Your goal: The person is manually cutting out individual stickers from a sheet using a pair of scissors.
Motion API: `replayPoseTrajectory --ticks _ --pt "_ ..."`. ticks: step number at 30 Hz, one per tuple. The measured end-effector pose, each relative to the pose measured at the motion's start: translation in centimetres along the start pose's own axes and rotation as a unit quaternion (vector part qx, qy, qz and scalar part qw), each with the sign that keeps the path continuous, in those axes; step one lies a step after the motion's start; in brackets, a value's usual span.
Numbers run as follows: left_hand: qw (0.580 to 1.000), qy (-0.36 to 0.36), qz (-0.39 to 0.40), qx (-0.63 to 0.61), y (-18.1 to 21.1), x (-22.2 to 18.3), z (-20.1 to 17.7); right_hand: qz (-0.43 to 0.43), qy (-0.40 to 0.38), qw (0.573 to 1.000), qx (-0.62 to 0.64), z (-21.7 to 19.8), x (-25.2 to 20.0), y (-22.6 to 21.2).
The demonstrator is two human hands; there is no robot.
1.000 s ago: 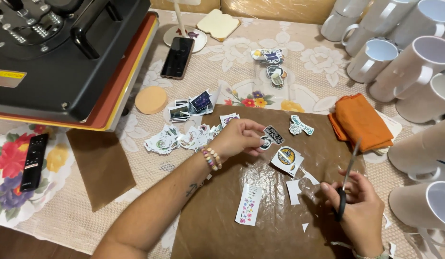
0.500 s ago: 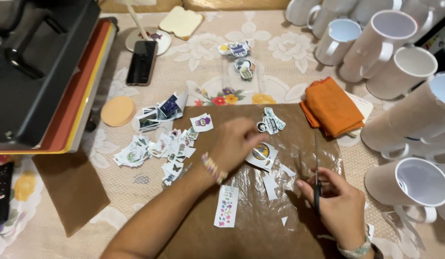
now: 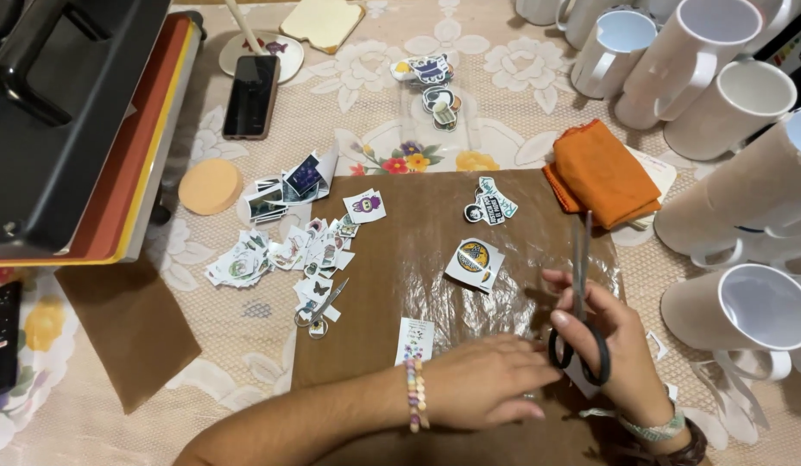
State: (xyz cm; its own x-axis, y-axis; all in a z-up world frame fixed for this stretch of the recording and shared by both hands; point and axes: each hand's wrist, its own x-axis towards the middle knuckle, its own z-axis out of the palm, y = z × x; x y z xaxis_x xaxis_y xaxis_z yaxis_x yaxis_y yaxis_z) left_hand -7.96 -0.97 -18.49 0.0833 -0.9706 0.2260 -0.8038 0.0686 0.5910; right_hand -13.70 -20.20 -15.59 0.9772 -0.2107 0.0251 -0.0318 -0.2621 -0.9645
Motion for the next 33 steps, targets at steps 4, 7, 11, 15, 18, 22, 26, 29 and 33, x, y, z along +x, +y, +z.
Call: replayPoseTrajectory --ticks 4,7,11,15,18,22,26,29,33 --pt "0.99 0.081 -0.035 -0.111 -1.0 -2.6 -5.8 0.037 -0.023 0.989 0.14 0.5 -0.3 0.8" --pt "0.961 0.17 -0.215 -0.028 -2.8 -4.5 -8.2 0.093 -0.129 0.97 0.182 1.7 0.0 1.5" --pt "0.922 0.216 -0.322 0.001 -5.3 -4.4 -8.8 0.26 -0.047 0.959 0.099 2.2 0.4 -1.9" --pt "0.917 0.215 -0.335 0.009 -9.1 -1.8 -6.7 0.293 0.102 0.95 0.032 0.7 0.3 -2.6" --pt "0.946 0.155 -0.283 0.032 -11.5 -0.4 -6.1 0.275 0.124 0.95 -0.086 -0.8 -0.4 -2.0" --pt "0.945 0.099 -0.298 0.085 -12.1 0.5 -6.1 0.233 0.084 0.966 -0.069 -0.8 -0.8 -0.2" --pt "0.941 0.168 -0.293 0.016 -12.8 0.6 -5.9 0.201 0.052 0.977 0.049 1.6 0.5 -1.1" --pt "0.908 0.266 -0.311 -0.092 -12.0 0.3 -6.5 0.193 0.009 0.978 0.076 2.7 2.2 0.1" --pt "0.861 0.31 -0.362 -0.179 -11.6 -0.3 -7.2 0.155 0.036 0.98 0.118 4.4 3.6 0.4"
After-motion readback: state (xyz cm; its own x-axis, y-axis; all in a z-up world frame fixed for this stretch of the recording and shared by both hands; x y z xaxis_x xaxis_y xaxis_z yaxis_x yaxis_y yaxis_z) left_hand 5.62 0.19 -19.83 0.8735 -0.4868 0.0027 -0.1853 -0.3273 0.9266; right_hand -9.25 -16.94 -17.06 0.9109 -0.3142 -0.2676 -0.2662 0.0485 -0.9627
